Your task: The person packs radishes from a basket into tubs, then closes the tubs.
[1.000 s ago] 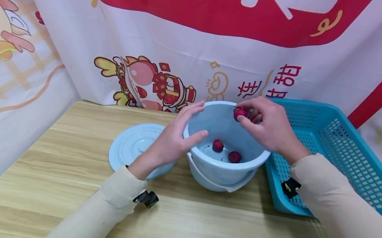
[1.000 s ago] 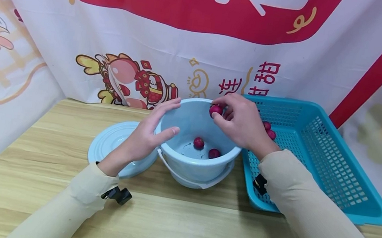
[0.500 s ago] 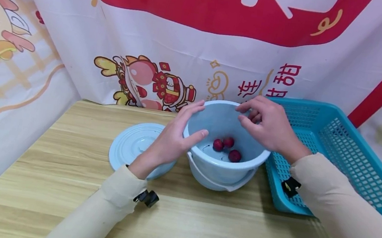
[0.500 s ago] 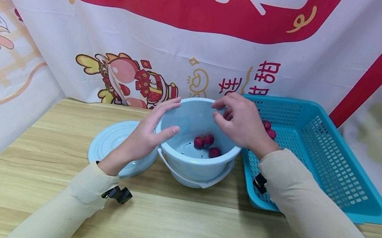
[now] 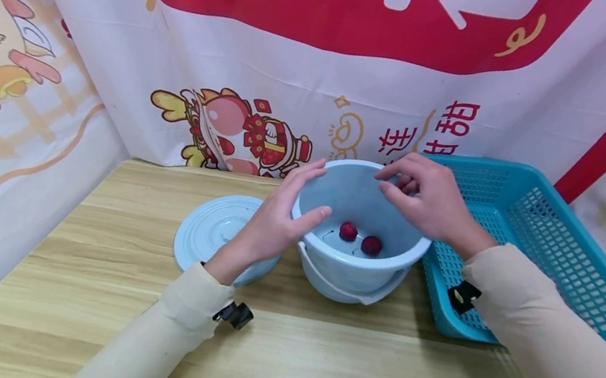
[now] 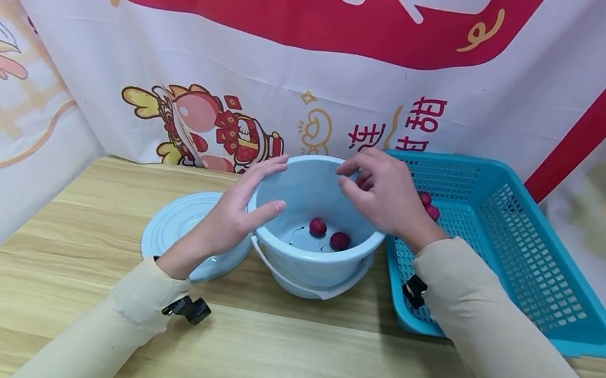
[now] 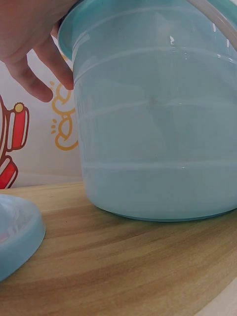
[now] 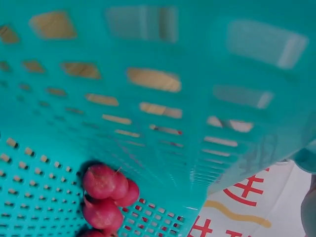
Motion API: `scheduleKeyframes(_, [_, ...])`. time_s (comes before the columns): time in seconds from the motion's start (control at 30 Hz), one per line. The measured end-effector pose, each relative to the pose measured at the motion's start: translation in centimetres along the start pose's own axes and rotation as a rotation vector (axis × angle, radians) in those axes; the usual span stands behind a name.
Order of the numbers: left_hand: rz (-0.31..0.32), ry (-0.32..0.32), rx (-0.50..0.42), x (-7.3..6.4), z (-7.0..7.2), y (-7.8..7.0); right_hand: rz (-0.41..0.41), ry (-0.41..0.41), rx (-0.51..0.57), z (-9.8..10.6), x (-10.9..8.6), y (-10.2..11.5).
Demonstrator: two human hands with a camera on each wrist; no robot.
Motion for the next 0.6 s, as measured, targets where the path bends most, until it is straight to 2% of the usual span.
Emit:
scheduleKeyframes(0.07, [0.001, -0.001, 0.003, 0.0, -0.1, 0.0, -0.025, 0.009, 0.058, 0.3, -0.1, -0.4])
scheduleKeyframes(0.23, [-0.006, -0.004, 0.008, 0.1, -0.2, 0.0, -0.111, -0.005, 0.337, 1.6, -0.4, -1.8])
scheduleKeyframes(0.3, [-0.009, -0.006, 0.008, 0.1, -0.1, -0.1, -0.126, -0.027, 0.414, 2.4, -0.5, -2.6])
scheduleKeyframes(0.43, [-0.005, -0.008, 0.009, 0.0, 0.0, -0.2, -0.155, -0.076, 0.448, 3.7, -0.9, -4.9])
scheduleKeyframes(0.6, [-0.002, -0.003, 0.005, 0.0, -0.1, -0.1, -0.244, -0.082, 0.414, 4.9, -1.6, -8.2])
Point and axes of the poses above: each hand's wrist, its own x-axis towards the middle knuckle, its own z-axis out of the back of the hand, y = z × x, the point moved 4 cm from there along x, towards the middle knuckle, and after that the axes turned 2 degrees about -x, right-handed, at the moved point
